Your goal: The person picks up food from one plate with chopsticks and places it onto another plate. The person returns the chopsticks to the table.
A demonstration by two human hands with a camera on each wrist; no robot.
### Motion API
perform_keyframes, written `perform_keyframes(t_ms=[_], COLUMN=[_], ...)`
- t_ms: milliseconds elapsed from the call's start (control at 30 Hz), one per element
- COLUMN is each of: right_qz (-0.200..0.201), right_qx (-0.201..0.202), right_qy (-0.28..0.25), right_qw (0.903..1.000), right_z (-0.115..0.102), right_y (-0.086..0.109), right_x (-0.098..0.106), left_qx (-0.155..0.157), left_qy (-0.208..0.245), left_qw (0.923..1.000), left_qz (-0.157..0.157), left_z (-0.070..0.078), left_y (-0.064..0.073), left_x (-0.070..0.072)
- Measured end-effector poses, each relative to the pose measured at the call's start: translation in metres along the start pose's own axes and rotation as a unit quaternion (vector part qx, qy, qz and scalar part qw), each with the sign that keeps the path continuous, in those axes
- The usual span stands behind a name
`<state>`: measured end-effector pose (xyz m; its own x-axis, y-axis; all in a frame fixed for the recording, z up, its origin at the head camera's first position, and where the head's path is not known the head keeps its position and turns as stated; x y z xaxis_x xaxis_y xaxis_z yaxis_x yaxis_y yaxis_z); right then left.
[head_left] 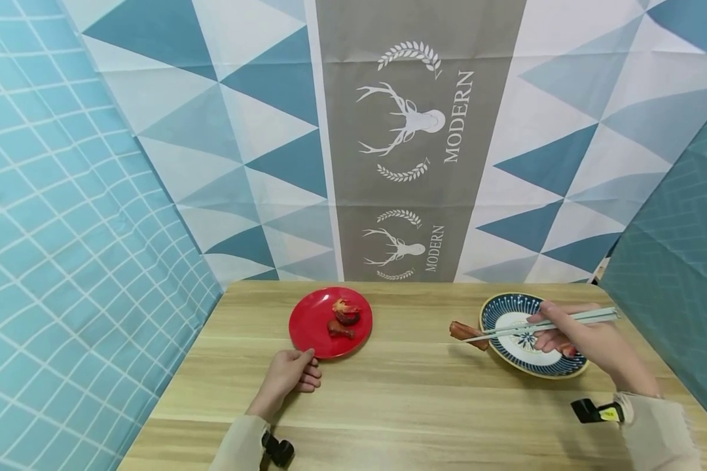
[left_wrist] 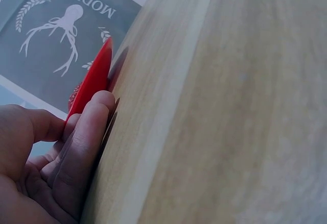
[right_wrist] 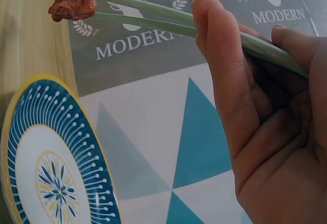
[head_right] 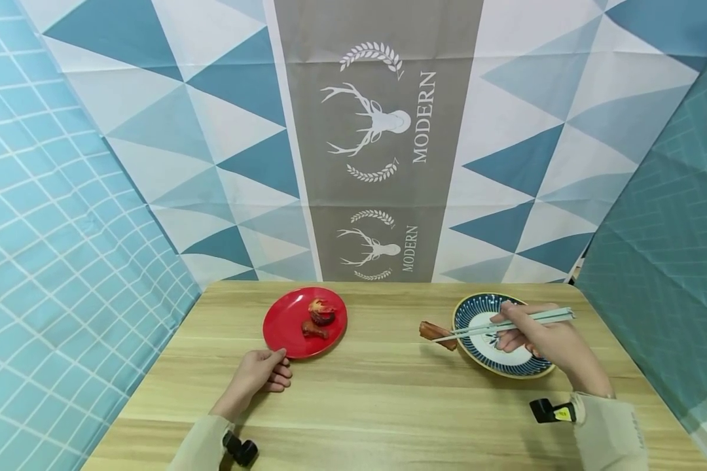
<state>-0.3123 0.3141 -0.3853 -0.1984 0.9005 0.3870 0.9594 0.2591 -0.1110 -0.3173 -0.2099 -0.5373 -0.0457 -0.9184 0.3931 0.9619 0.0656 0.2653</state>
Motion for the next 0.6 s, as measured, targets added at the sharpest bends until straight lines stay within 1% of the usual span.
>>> perform_keyframes(t_ms=[200,433,600], right_qz=[0.003,0.006,0.007], right_qx=[0.022,0.015,0.009], right_qy=[-0.004,0.003,0.008], right_qw=[0.9998,0.9999,0.9999], right_z=[-0.0030,-0.0043,-0.0032], right_y=[-0.0034,-0.0045,-0.0049], right_x=[-0.0056,-0.0080,-0.0084], left_qx=[0.002,-0.001,0.000], left_qy=[0.000,0.009,0.007], left_qw=[1.0000,1.0000,1.0000], left_qz=[-0.001,-0.001,-0.002], left_z=[-0.0002,-0.0002,-0.0001], left_y=[-0.0005,-0.0011,-0.0012], left_x=[-0.0006,-0.0006,-0.0007])
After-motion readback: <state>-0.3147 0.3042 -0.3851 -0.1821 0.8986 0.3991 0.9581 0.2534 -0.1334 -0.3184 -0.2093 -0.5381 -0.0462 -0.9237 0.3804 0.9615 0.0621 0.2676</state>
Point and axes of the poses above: each hand's wrist, its own y-axis away from the middle knuckle, its own x-axis out of the back of the hand, z = x × y, the point moved 8 cm from there along -y, towards the middle knuckle, and after that the axes turned 9 degrees about -y, right-handed, at the moved point
